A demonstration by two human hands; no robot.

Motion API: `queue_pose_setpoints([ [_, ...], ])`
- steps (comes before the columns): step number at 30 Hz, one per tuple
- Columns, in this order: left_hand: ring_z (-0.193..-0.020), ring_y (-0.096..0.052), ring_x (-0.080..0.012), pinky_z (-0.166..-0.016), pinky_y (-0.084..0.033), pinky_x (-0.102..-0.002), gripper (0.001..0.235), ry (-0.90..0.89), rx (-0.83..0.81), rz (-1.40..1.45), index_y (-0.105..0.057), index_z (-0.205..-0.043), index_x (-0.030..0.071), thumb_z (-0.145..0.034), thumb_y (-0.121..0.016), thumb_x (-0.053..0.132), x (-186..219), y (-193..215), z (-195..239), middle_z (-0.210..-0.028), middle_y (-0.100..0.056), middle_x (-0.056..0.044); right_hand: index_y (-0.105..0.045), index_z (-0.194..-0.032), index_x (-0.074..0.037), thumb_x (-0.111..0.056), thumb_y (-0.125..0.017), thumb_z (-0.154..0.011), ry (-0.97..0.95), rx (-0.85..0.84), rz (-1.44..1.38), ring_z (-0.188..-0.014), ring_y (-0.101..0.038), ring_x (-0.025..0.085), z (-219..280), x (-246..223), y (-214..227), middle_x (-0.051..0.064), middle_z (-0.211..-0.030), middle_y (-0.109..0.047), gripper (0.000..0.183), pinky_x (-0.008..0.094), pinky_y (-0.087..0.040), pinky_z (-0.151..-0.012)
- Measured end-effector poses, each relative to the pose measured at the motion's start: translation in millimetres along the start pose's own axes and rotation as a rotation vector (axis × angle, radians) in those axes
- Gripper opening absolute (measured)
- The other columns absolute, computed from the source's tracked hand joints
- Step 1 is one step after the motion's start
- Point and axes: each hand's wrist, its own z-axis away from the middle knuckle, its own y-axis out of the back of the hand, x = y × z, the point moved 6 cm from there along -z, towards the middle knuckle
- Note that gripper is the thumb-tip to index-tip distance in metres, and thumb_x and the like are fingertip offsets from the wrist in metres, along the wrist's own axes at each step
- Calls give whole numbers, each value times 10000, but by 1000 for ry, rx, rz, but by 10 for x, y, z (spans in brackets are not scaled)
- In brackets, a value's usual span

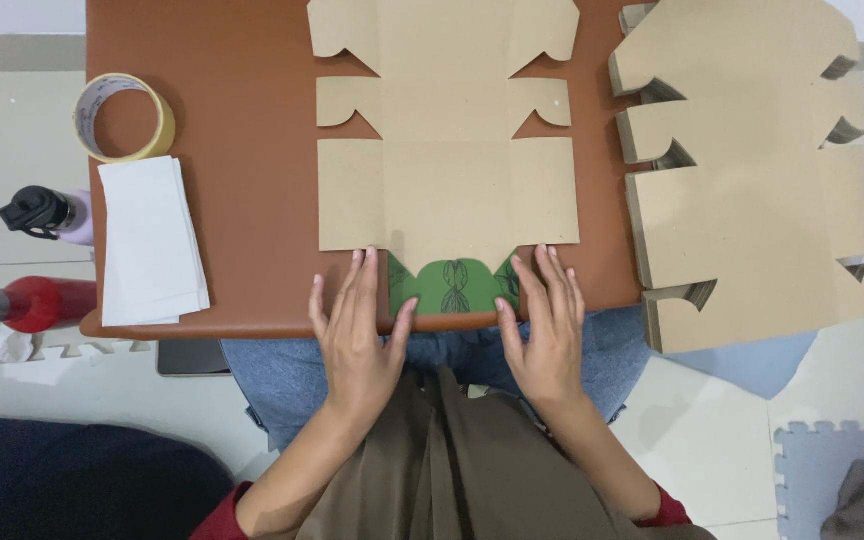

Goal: Folding cardboard templates into small boxes and stacking them

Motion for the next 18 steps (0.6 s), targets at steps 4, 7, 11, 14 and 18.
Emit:
queue_pose_setpoints([
  [4, -1328, -558, -377, -1187, -201, -572, 665, -14, 11, 41, -530, -1425, -38, -834, -822, 55, -33, -18, -16, -1410, -598, -223, -616, -1346, -42, -116, -696, -937, -1, 13, -50, -1417, -423, 442, -54, 10, 9, 232, -1471, -510, 423, 591, -266, -1179],
  [7, -1287, -595, -351, -1188, -250, -554, 615, -36, 19, 63, -575, -1366, -20, -815, -839, 49, -60, -31, -44, -1349, -628, -179, -620, -1335, -45, -121, -711, -931, 33, -5, -86, -1428, -412, 440, -133, 25, 25, 225, -1477, -501, 421, 591, -244, -1189],
  [11, -1282, -567, -404, -1148, -352, -541, 689, -44, -43, 156, -494, -1411, -47, -804, -819, -4, -134, -85, -95, -1312, -564, -186, -617, -1325, -21, -74, -732, -909, 94, -24, -147, -1401, -446, 443, -268, -3, 72, 208, -1401, -531, 435, 566, -314, -1172],
  [14, -1267, -550, -424, -1115, -383, -533, 796, -49, -150, 209, -370, -1495, -72, -815, -783, -34, -138, -89, -201, -1304, -557, -217, -564, -1353, 4, -34, -727, -891, 115, -55, -220, -1357, -490, 444, -322, 36, 42, 187, -1330, -535, 491, 561, -381, -1139],
  [18, -1205, -575, -347, -1067, -361, -496, 853, -91, -287, 224, -274, -1533, -45, -826, -748, 9, -112, -93, -323, -1398, -566, -182, -432, -1412, 37, 24, -725, -843, 147, -166, -280, -1322, -501, 425, -468, 12, 24, 174, -1306, -528, 639, 537, -425, -1103],
])
